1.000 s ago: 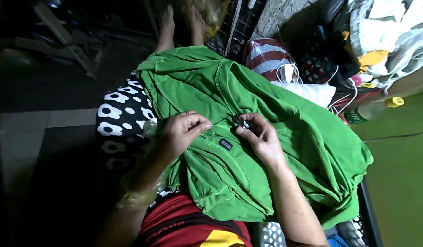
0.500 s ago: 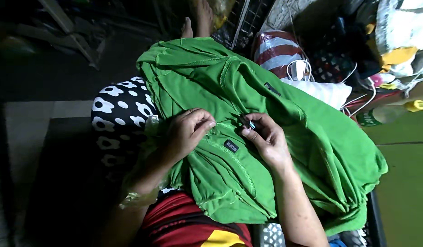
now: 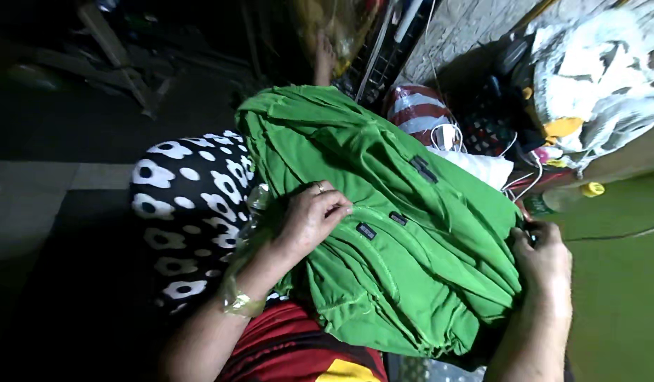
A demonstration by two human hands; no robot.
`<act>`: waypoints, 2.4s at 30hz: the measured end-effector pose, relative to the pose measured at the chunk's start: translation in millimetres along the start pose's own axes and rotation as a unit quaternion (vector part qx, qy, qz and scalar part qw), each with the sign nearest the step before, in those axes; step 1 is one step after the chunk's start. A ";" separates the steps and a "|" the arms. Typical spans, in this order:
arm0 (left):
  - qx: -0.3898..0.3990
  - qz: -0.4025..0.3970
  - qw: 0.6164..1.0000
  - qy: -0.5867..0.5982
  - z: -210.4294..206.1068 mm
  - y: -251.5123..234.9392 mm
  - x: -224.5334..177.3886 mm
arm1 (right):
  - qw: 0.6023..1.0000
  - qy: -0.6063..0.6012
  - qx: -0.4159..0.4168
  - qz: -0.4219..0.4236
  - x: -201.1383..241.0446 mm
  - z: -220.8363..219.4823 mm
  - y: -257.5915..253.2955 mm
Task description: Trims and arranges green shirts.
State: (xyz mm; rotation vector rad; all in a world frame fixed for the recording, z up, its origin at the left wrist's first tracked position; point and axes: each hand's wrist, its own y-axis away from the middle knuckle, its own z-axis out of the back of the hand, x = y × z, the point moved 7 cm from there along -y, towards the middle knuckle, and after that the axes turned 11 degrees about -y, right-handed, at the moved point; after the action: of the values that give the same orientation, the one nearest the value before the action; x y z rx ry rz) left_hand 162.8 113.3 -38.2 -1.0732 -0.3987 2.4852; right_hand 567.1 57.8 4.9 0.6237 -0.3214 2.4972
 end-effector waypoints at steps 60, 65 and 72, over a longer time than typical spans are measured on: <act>0.181 0.082 0.975 0.100 4.8 1.3 -9.7 | 0.976 -0.193 -0.083 0.052 -34.5 -6.5 -42.7; 0.109 0.036 0.988 0.105 0.6 13.0 -4.4 | 0.896 -0.297 0.038 0.329 88.6 14.0 53.6; 0.024 -0.048 0.999 0.009 2.7 15.8 -13.4 | 0.808 -0.305 0.347 0.365 191.6 -105.5 69.1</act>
State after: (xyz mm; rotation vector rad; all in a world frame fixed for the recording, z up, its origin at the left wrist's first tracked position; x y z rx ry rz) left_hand 165.2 92.8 -34.5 -1.0333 -0.3748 2.3862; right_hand 347.1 122.8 1.7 1.9385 0.2160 3.0496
